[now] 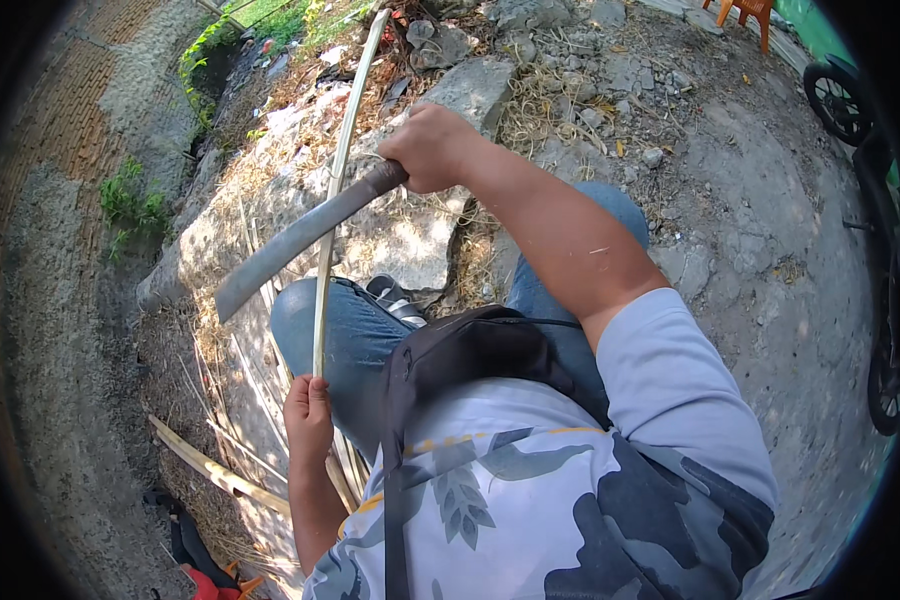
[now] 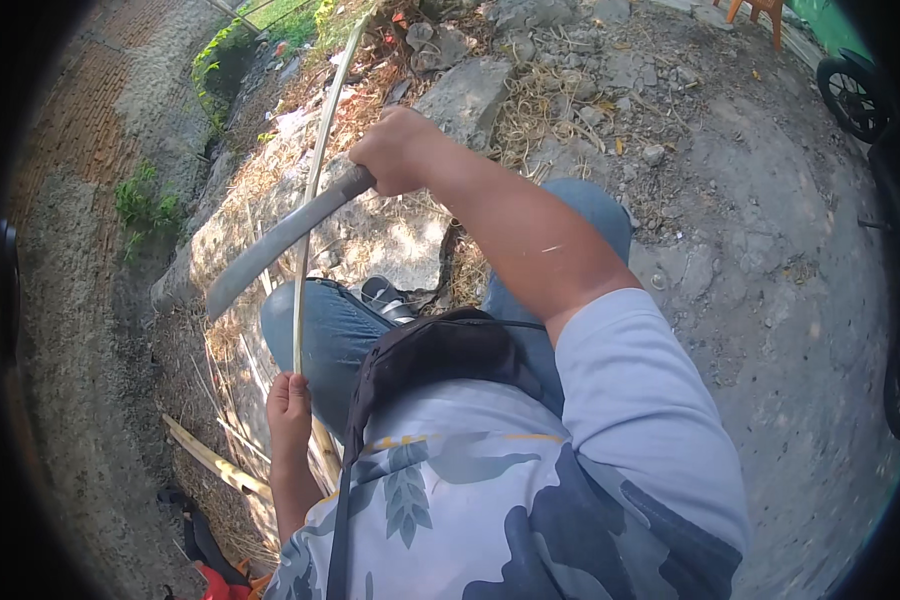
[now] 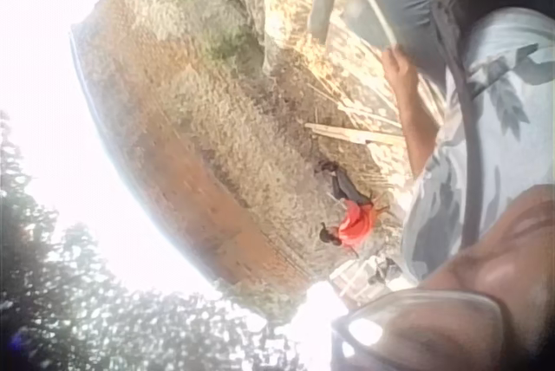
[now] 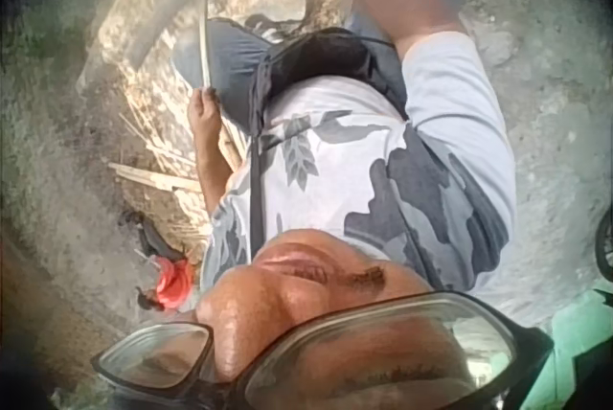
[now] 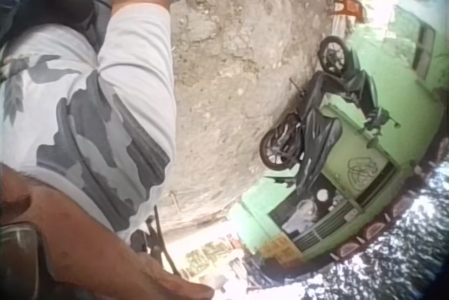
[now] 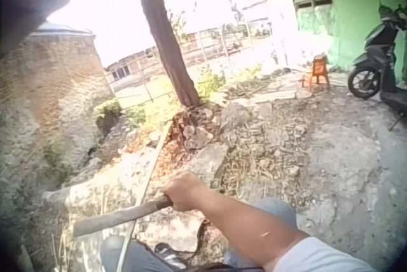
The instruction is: The person uses a blade to shave the outer layer off a thin bamboo strip, moving the blade along the length of the strip several times while holding it with the other hand.
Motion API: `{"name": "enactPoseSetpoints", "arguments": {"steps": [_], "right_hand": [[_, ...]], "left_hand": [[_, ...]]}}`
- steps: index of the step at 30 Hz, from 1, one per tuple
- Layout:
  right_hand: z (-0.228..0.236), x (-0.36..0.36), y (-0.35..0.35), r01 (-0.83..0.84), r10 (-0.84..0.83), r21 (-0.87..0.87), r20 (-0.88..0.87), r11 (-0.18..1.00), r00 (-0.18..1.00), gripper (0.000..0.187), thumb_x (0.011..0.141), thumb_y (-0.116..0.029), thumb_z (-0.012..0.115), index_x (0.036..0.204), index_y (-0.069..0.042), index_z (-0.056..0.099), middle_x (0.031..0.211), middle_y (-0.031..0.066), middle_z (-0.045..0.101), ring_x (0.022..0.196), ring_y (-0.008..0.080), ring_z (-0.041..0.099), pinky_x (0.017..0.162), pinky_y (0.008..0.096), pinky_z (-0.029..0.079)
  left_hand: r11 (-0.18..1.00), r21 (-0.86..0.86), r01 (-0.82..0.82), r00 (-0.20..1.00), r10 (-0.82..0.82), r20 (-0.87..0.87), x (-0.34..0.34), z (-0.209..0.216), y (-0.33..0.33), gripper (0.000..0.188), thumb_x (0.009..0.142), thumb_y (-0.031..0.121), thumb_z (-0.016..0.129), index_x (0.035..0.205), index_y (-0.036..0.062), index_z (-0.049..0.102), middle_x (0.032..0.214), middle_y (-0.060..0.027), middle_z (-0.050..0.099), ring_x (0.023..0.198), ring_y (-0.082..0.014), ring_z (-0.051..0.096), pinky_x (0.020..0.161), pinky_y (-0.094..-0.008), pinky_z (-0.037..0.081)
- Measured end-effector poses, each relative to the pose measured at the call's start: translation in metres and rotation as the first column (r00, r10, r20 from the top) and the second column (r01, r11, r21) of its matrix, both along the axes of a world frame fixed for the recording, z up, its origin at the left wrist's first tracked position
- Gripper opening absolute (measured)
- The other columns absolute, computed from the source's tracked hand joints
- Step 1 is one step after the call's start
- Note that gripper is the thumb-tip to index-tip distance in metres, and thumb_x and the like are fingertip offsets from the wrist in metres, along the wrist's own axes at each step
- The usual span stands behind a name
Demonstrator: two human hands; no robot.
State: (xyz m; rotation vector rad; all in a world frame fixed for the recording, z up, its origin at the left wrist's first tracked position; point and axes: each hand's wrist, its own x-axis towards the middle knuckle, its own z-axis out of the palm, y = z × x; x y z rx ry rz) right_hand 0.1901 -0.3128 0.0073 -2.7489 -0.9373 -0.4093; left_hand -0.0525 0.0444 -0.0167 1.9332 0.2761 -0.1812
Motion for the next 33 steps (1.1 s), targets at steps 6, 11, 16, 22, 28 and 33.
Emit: {"name": "enactPoseSetpoints", "arguments": {"steps": [6,11,16,22,28,33], "right_hand": [[-0.015,0.004,-0.017,0.23,-0.21,0.131,-0.151,0.964,0.966,0.014,0.076,-0.027,0.07,0.086,-0.018,0.069,0.084,0.0073,0.072,0.085,0.0286,0.071,0.08,0.0443,0.056],[-0.003,-0.001,-0.012,0.21,-0.199,0.06,-0.149,0.976,0.969,0.014,0.077,-0.028,0.069,0.088,-0.018,0.069,0.087,0.0077,0.073,0.088,0.029,0.072,0.08,0.0443,0.056],[-0.003,-0.014,0.02,0.023,-0.025,-0.013,-0.208,1.0,0.978,0.019,0.079,-0.022,0.065,0.096,-0.021,0.074,0.094,0.0058,0.074,0.095,0.0266,0.072,0.087,0.0422,0.055],[0.002,-0.014,0.017,-0.102,0.104,-0.079,0.021,0.992,0.994,0.01,0.072,-0.023,0.07,0.082,-0.021,0.069,0.078,0.0021,0.071,0.081,0.0236,0.071,0.089,0.0398,0.051],[-0.016,0.007,-0.014,0.235,-0.205,0.077,-0.284,0.969,0.937,0.014,0.077,-0.022,0.066,0.09,-0.019,0.071,0.089,0.0047,0.073,0.091,0.0271,0.072,0.083,0.0437,0.056],[-0.007,-0.006,0.008,0.084,-0.061,0.139,-0.164,0.987,0.985,0.012,0.076,-0.023,0.067,0.086,-0.019,0.069,0.082,0.0048,0.071,0.086,0.0289,0.071,0.084,0.0441,0.054]], "left_hand": [[0.997,0.057,0.043,0.998,-0.045,0.044,-0.002,0.004,0.006,0.024,0.107,0.025,0.055,0.097,0.0048,0.059,0.067,0.0079,0.044,0.058,-0.0016,0.034,0.052,-0.0195,0.027],[1.0,0.004,0.003,1.0,-0.003,0.019,-0.009,-0.007,0.008,0.023,0.107,0.025,0.055,0.097,0.0048,0.059,0.066,0.0075,0.044,0.057,-0.0017,0.035,0.051,-0.0195,0.027],[0.997,-0.018,-0.071,0.997,0.07,-0.009,0.006,-0.011,-0.013,0.024,0.108,0.028,0.054,0.097,0.0072,0.059,0.065,0.0073,0.045,0.056,-0.0017,0.036,0.051,-0.0196,0.027],[0.998,-0.064,-0.021,0.998,0.018,-0.053,0.001,0.001,0.009,0.023,0.108,0.028,0.053,0.098,0.0076,0.059,0.065,0.007,0.046,0.057,-0.0017,0.037,0.052,-0.0196,0.028],[0.998,0.021,0.066,0.997,-0.066,-0.026,-0.012,0.01,0.022,0.02,0.109,0.023,0.052,0.1,0.0058,0.058,0.068,0.0078,0.044,0.058,-0.0008,0.037,0.051,-0.0191,0.028],[0.99,-0.123,-0.073,0.996,0.065,-0.064,-0.018,-0.004,0.012,0.023,0.109,0.026,0.05,0.097,0.008,0.058,0.066,0.0077,0.043,0.055,-0.0011,0.035,0.049,-0.019,0.025]]}}
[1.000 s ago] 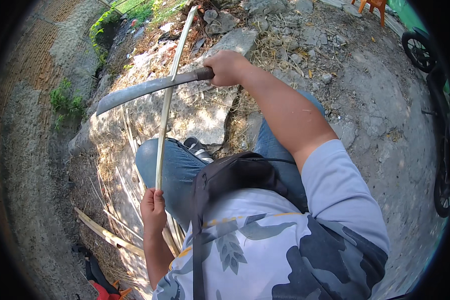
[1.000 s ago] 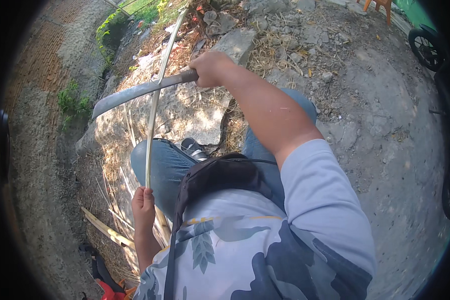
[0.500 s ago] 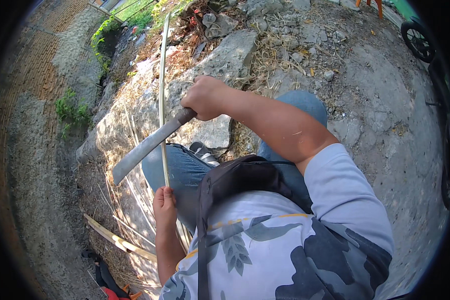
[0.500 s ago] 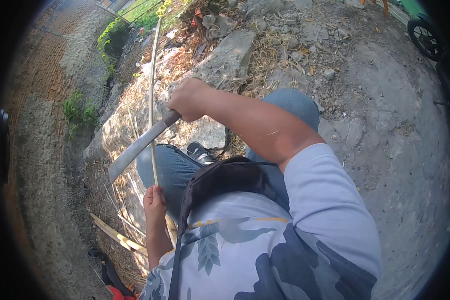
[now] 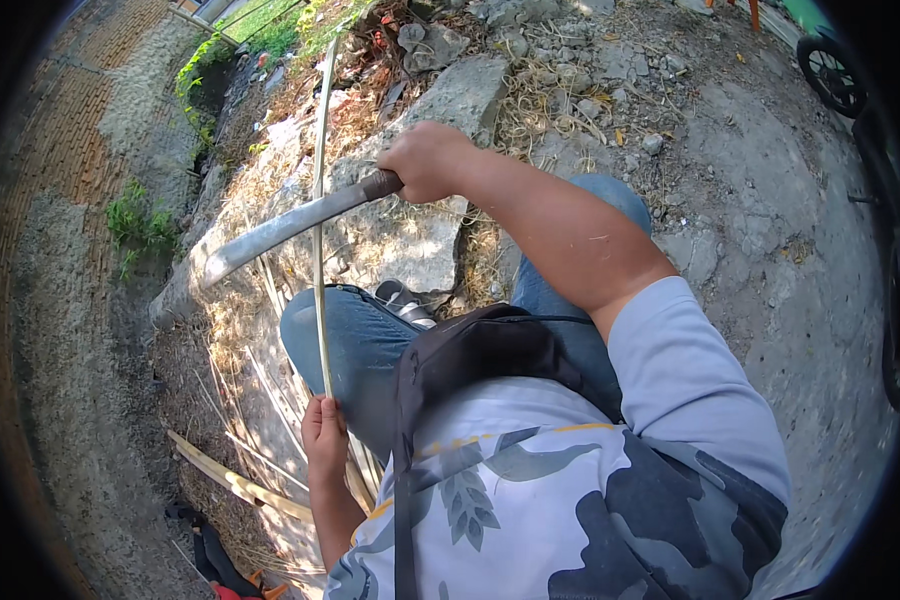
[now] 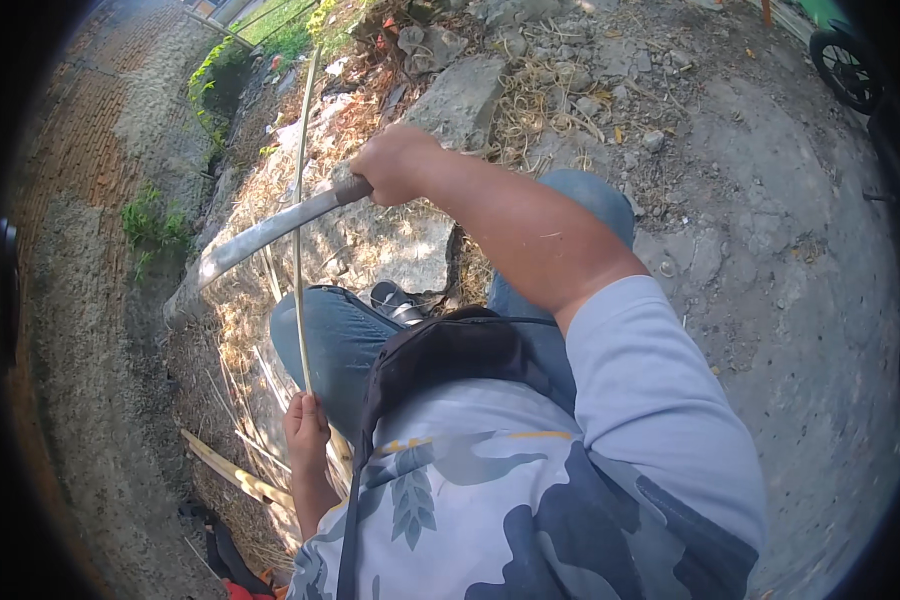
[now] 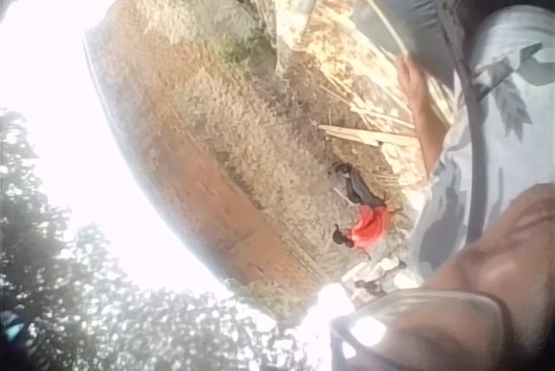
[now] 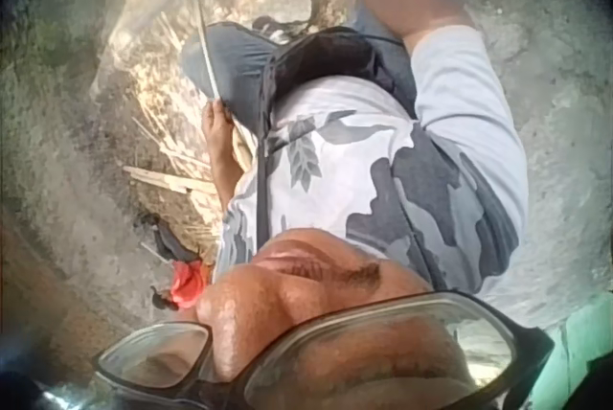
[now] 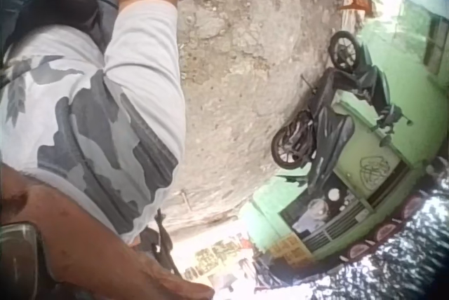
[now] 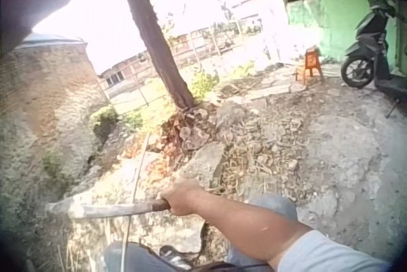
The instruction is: The person uses a blade to shave the outer layer off a thin bamboo strip, moving the blade along the length of the strip several times while holding it with the other hand.
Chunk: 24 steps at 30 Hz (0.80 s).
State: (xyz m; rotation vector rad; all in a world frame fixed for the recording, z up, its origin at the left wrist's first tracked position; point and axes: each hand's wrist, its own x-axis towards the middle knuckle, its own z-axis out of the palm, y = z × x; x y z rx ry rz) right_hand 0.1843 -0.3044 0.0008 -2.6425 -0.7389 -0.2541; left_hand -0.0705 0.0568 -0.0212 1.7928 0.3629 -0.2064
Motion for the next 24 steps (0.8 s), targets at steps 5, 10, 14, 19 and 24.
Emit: {"name": "enactPoseSetpoints", "arguments": {"steps": [5,10,14,19,24], "right_hand": [[-0.003,-0.018,0.03,-0.247,0.264,-0.145,0.108,0.958,0.958,0.01,0.071,-0.023,0.07,0.08,-0.022,0.066,0.074,0.0008,0.069,0.078,0.0243,0.07,0.087,0.0366,0.048],[-0.002,0.005,-0.003,-0.061,0.085,-0.147,0.164,0.987,0.983,0.009,0.075,-0.022,0.068,0.083,-0.021,0.067,0.077,0.0023,0.071,0.081,0.0242,0.071,0.088,0.0388,0.05],[-0.014,0.016,-0.035,0.261,-0.259,0.008,-0.103,0.965,0.96,0.015,0.078,-0.024,0.067,0.091,-0.017,0.07,0.088,0.0073,0.073,0.088,0.0281,0.072,0.086,0.0449,0.055],[-0.003,0.005,-0.015,0.197,-0.202,-0.054,-0.125,0.979,0.971,0.016,0.077,-0.023,0.067,0.092,-0.018,0.071,0.091,0.0077,0.073,0.09,0.0296,0.072,0.085,0.0465,0.055],[-0.001,-0.016,0.019,-0.127,0.129,-0.12,0.008,0.985,0.992,0.009,0.074,-0.022,0.069,0.082,-0.019,0.069,0.08,0.0039,0.071,0.085,0.0253,0.071,0.085,0.0437,0.052]], "left_hand": [[0.995,-0.051,-0.084,0.996,0.084,-0.004,0.016,0.006,-0.022,0.03,0.109,0.032,0.048,0.093,0.009,0.057,0.064,0.0072,0.041,0.053,-0.0018,0.033,0.047,-0.019,0.025],[0.999,0.026,0.036,0.998,-0.037,0.043,0.002,-0.001,0.014,0.031,0.11,0.032,0.047,0.092,0.0086,0.057,0.064,0.0075,0.041,0.053,-0.001,0.034,0.047,-0.0195,0.026],[0.989,0.127,0.078,0.995,-0.085,0.05,-0.001,0.002,0.002,0.029,0.11,0.029,0.046,0.093,0.0076,0.056,0.063,0.0082,0.041,0.051,-0.0009,0.034,0.047,-0.0201,0.027],[0.997,0.063,0.039,0.999,-0.039,-0.01,-0.007,-0.004,0.004,0.029,0.11,0.029,0.048,0.093,0.0074,0.057,0.064,0.0081,0.041,0.053,-0.0015,0.033,0.048,-0.0205,0.025],[0.997,0.065,0.043,0.998,-0.045,0.034,0.011,-0.003,-0.015,0.028,0.109,0.029,0.048,0.092,0.0077,0.057,0.064,0.0073,0.041,0.054,-0.0021,0.034,0.049,-0.0206,0.024]]}}
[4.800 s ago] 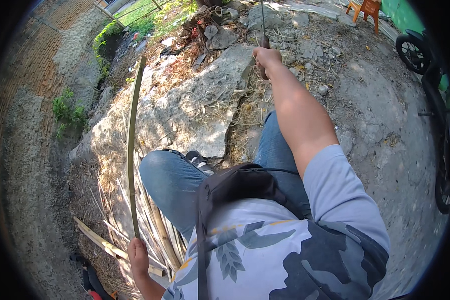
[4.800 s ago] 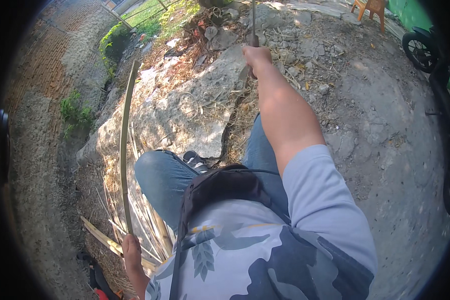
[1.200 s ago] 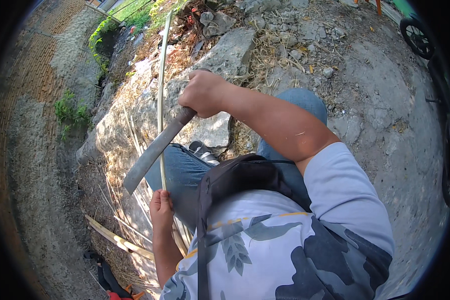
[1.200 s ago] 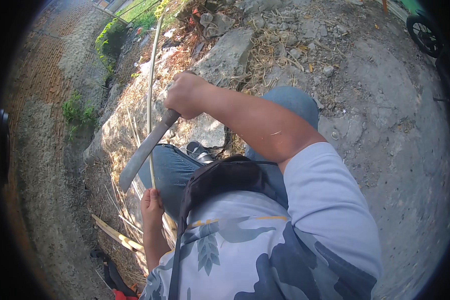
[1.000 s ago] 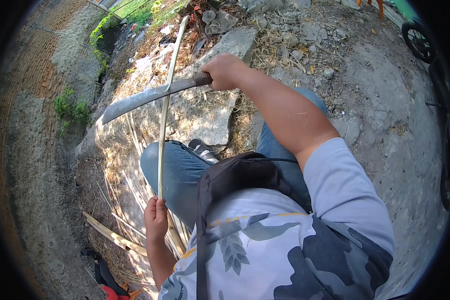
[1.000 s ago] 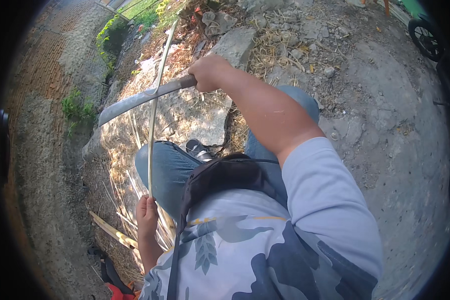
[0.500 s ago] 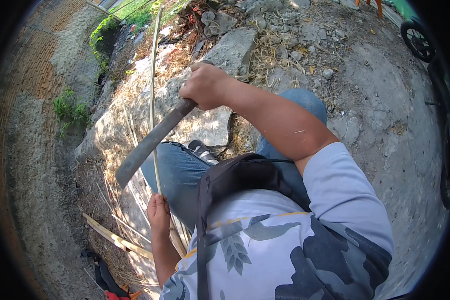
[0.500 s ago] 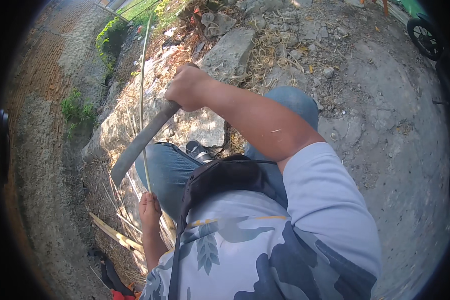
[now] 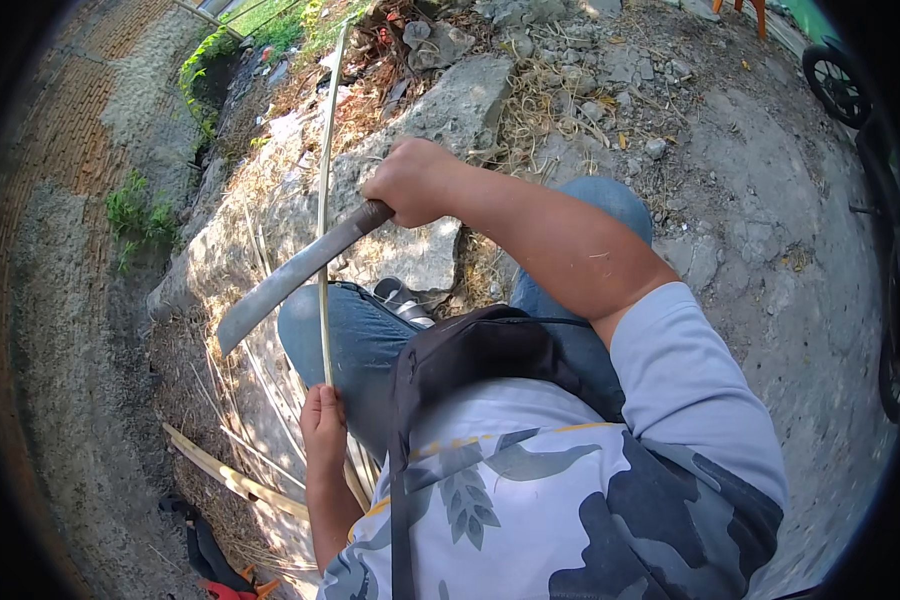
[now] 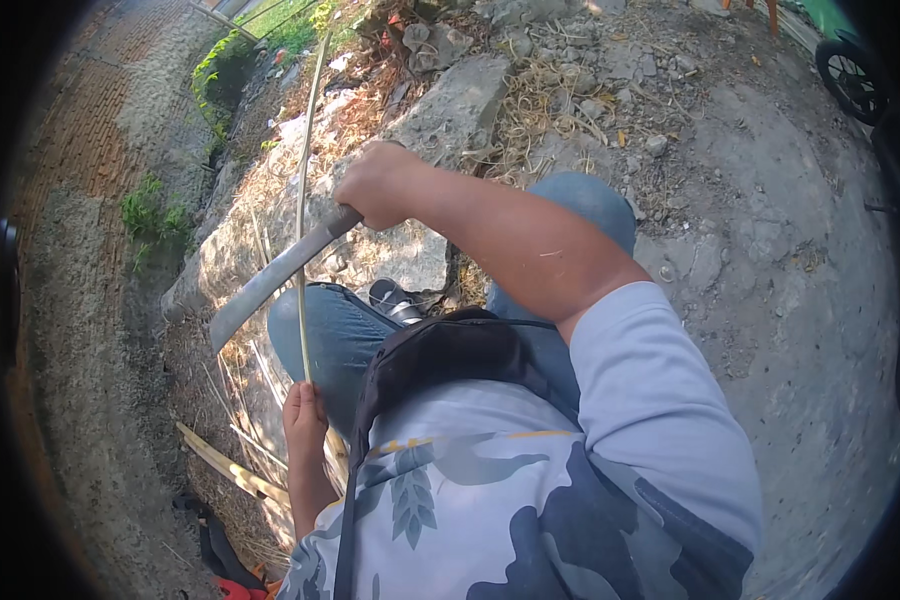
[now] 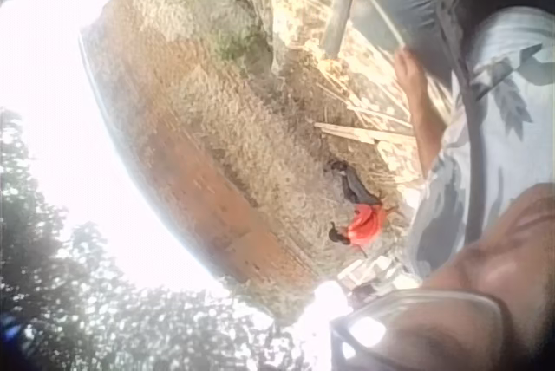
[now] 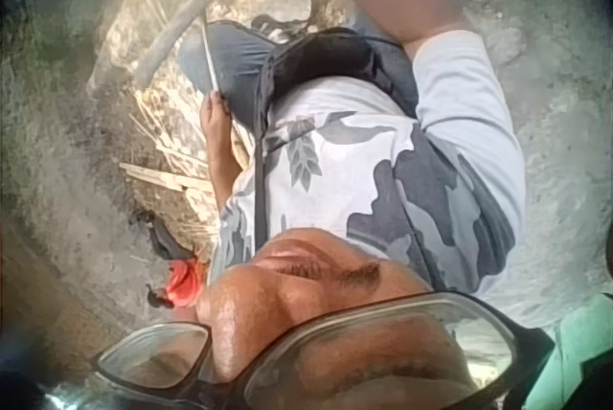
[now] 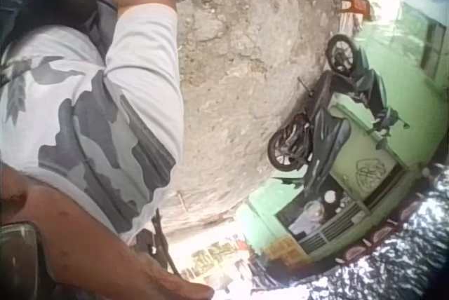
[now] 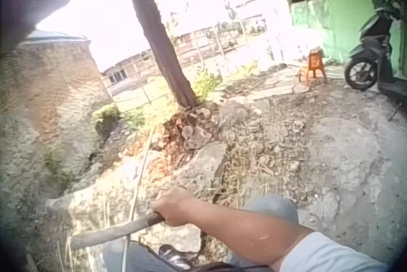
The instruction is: The person uses a blade to shave the outer layer off a thin bamboo strip, moving the blade along the length of the strip several times while holding it with the other hand.
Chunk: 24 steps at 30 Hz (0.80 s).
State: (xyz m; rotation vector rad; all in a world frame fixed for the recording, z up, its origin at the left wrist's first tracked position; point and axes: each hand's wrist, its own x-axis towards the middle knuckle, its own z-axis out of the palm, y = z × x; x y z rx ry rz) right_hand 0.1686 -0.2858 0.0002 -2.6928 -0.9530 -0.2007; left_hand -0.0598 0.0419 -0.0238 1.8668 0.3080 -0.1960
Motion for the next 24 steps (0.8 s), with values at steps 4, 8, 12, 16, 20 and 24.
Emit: {"name": "enactPoseSetpoints", "arguments": {"steps": [4,8,12,16,20,24], "right_hand": [[0.012,-0.008,0.013,-0.123,0.146,-0.157,0.146,0.98,0.978,0.009,0.074,-0.022,0.071,0.082,-0.02,0.068,0.079,0.0014,0.07,0.084,0.0228,0.071,0.09,0.041,0.05],[-0.002,0.028,-0.041,0.212,-0.207,0.05,-0.09,0.976,0.974,0.015,0.076,-0.022,0.069,0.091,-0.02,0.071,0.085,0.0047,0.072,0.089,0.0255,0.072,0.088,0.0424,0.054],[-0.003,0.028,-0.052,0.372,-0.365,0.017,-0.158,0.928,0.917,0.02,0.078,-0.023,0.068,0.097,-0.02,0.072,0.091,0.0086,0.073,0.093,0.0292,0.072,0.083,0.0462,0.057],[0.0,0.022,-0.036,0.309,-0.303,0.022,-0.134,0.951,0.943,0.017,0.078,-0.023,0.067,0.094,-0.018,0.071,0.092,0.0089,0.073,0.092,0.0306,0.072,0.083,0.0472,0.057],[-0.005,0.026,-0.038,0.3,-0.294,0.074,-0.087,0.951,0.952,0.016,0.079,-0.023,0.067,0.094,-0.017,0.07,0.092,0.0087,0.073,0.092,0.0312,0.071,0.083,0.0475,0.057],[0.013,0.012,-0.028,0.258,-0.246,0.079,-0.129,0.963,0.96,0.018,0.08,-0.024,0.068,0.097,-0.017,0.068,0.092,0.0086,0.072,0.093,0.0317,0.071,0.082,0.0482,0.056]], "left_hand": [[0.998,-0.039,-0.053,0.997,0.051,-0.058,-0.003,0.007,0.009,0.03,0.11,0.029,0.048,0.09,0.0073,0.057,0.065,0.0072,0.041,0.055,-0.0022,0.034,0.05,-0.0209,0.025],[0.998,0.05,-0.043,0.998,0.045,-0.034,-0.03,0.007,0.043,0.033,0.11,0.03,0.048,0.087,0.0069,0.056,0.066,0.0079,0.041,0.056,-0.0021,0.035,0.05,-0.0213,0.026],[0.985,0.175,0.005,1.0,-0.005,-0.001,-0.029,0.008,0.043,0.036,0.11,0.031,0.047,0.085,0.0063,0.057,0.065,0.0081,0.041,0.057,-0.0019,0.034,0.051,-0.0227,0.026],[0.993,0.106,-0.043,0.998,0.047,-0.04,-0.033,-0.005,0.043,0.038,0.11,0.032,0.045,0.084,0.0076,0.056,0.063,0.0084,0.041,0.056,-0.0013,0.034,0.05,-0.0219,0.025],[0.99,0.099,-0.096,0.995,0.098,-0.014,-0.032,-0.007,0.032,0.038,0.11,0.032,0.044,0.082,0.0088,0.054,0.064,0.0076,0.041,0.056,-0.0011,0.034,0.05,-0.0211,0.025],[0.991,0.117,-0.063,0.996,0.056,0.067,-0.025,-0.009,0.024,0.038,0.11,0.032,0.044,0.081,0.0084,0.052,0.067,0.0062,0.042,0.059,-0.0021,0.035,0.052,-0.0218,0.026]]}}
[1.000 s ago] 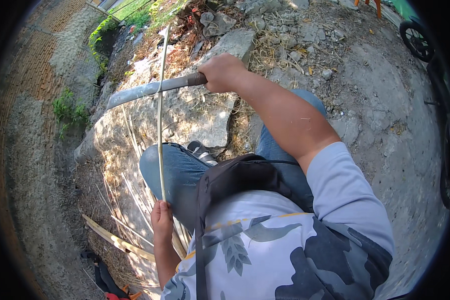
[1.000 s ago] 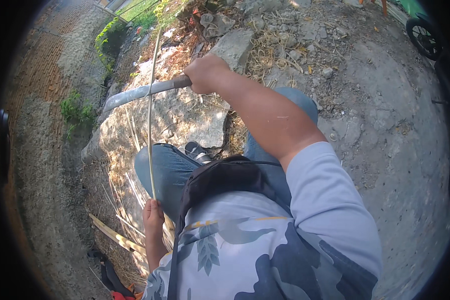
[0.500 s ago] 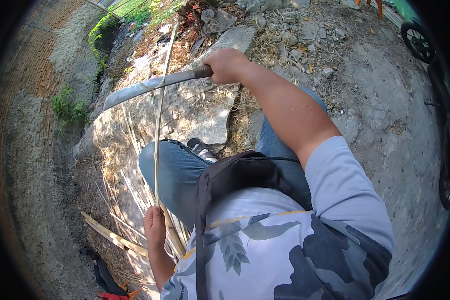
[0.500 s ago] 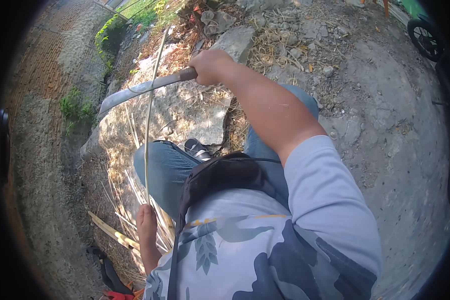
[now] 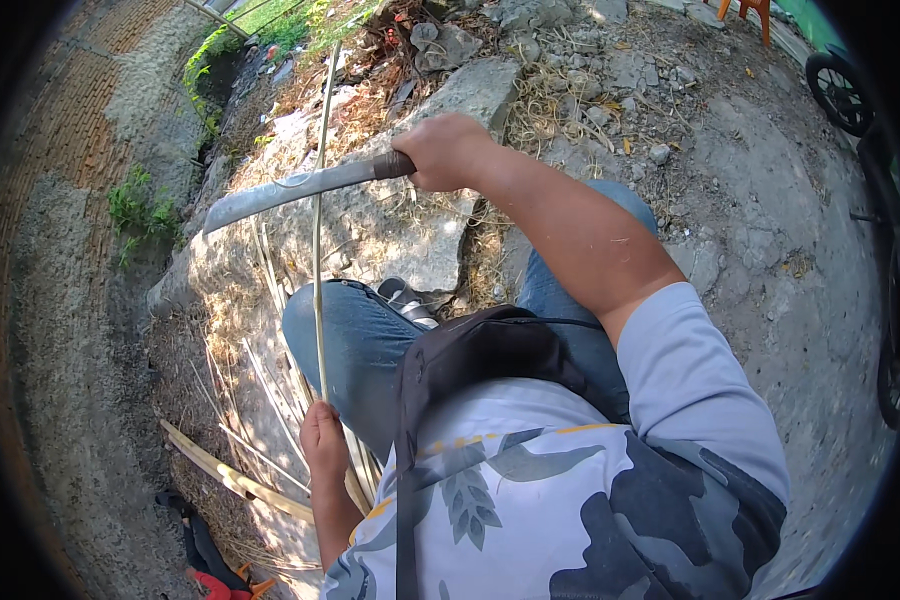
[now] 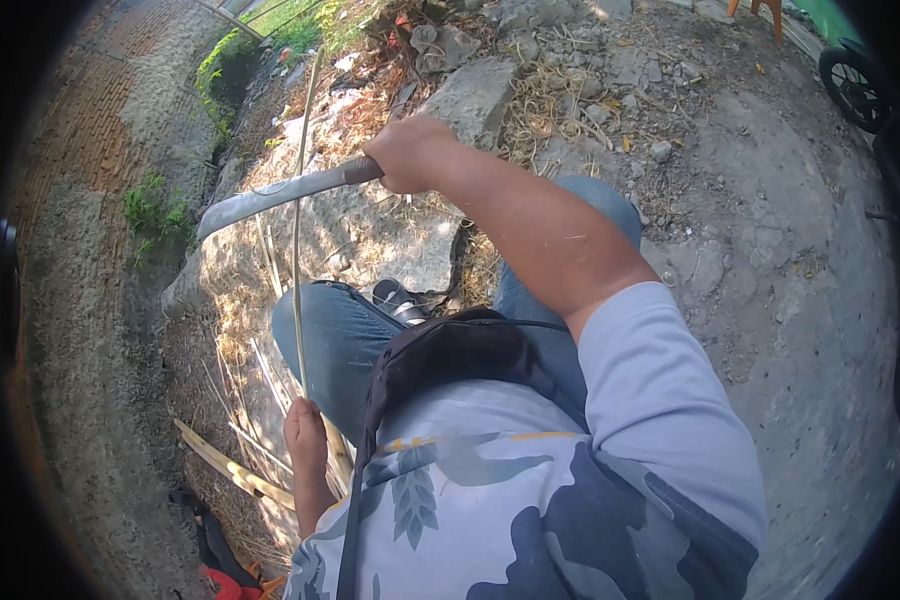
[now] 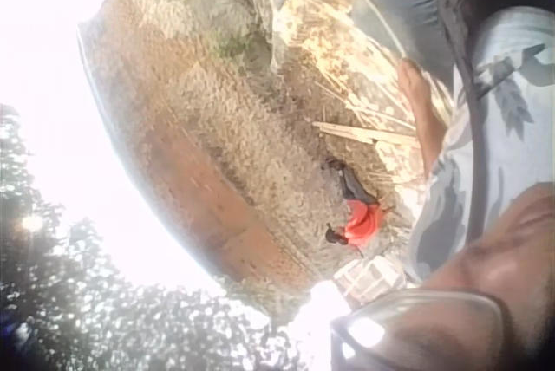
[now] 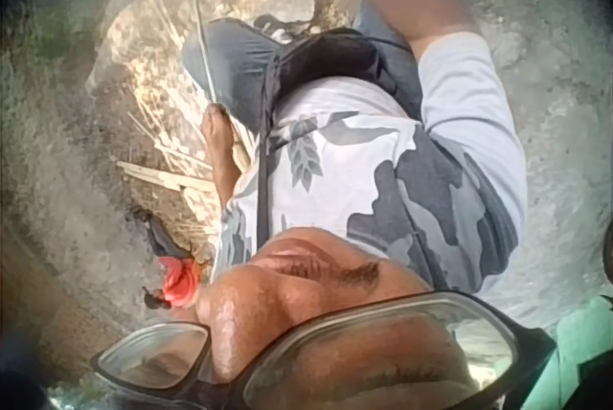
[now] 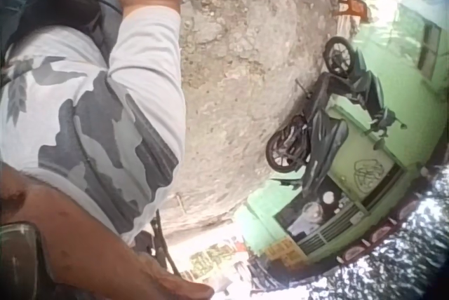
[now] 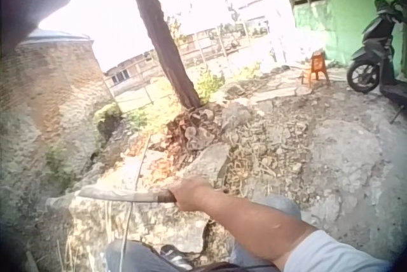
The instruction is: The person uses a blade to shave the outer layer off a thin bamboo strip, moving the blade along the length of the strip several times while holding it with the other hand.
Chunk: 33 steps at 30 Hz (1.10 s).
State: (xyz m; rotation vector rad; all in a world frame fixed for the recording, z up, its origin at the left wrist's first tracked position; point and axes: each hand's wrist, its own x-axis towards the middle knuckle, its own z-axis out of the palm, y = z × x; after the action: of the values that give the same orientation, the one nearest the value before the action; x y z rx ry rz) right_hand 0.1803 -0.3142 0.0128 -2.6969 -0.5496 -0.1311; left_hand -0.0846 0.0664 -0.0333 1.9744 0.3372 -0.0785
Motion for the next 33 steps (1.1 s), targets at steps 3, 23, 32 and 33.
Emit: {"name": "enactPoseSetpoints", "arguments": {"steps": [3,23,32,33], "right_hand": [[0.001,-0.014,0.017,-0.113,0.113,-0.03,-0.002,0.993,0.994,0.017,0.079,-0.023,0.069,0.094,-0.017,0.068,0.088,0.0074,0.072,0.091,0.03,0.071,0.083,0.0466,0.056],[-0.022,0.007,0.002,-0.058,0.074,0.097,-0.162,0.994,0.984,0.019,0.074,-0.024,0.069,0.09,-0.013,0.069,0.088,0.0127,0.071,0.089,0.0328,0.07,0.078,0.0476,0.055],[-0.019,0.009,0.013,-0.192,0.219,-0.208,0.115,0.959,0.969,0.015,0.075,-0.022,0.071,0.09,-0.021,0.071,0.087,0.0049,0.073,0.089,0.027,0.071,0.084,0.0416,0.054],[-0.02,0.014,-0.005,-0.049,0.06,-0.127,0.089,0.991,0.994,0.017,0.076,-0.022,0.07,0.093,-0.021,0.071,0.089,0.0059,0.073,0.09,0.0276,0.071,0.084,0.0429,0.055]], "left_hand": [[0.995,0.069,0.075,0.996,-0.077,0.035,0.011,-0.003,-0.003,0.039,0.111,0.03,0.043,0.08,0.0073,0.051,0.068,0.0058,0.041,0.061,-0.0036,0.035,0.054,-0.0229,0.027],[0.97,0.23,0.073,0.996,-0.081,0.028,0.004,-0.003,0.0,0.041,0.109,0.035,0.049,0.079,0.0081,0.052,0.071,0.0075,0.043,0.066,-0.0034,0.035,0.058,-0.0239,0.03],[0.987,0.121,0.107,0.993,-0.112,0.037,0.005,-0.003,0.016,0.034,0.107,0.029,0.055,0.086,0.003,0.06,0.071,0.0068,0.049,0.066,-0.0031,0.038,0.058,-0.0221,0.033],[0.987,0.12,0.107,0.993,-0.112,0.034,-0.002,0.003,0.023,0.034,0.107,0.029,0.055,0.086,0.003,0.06,0.071,0.0068,0.049,0.066,-0.0031,0.038,0.058,-0.0221,0.033]]}}
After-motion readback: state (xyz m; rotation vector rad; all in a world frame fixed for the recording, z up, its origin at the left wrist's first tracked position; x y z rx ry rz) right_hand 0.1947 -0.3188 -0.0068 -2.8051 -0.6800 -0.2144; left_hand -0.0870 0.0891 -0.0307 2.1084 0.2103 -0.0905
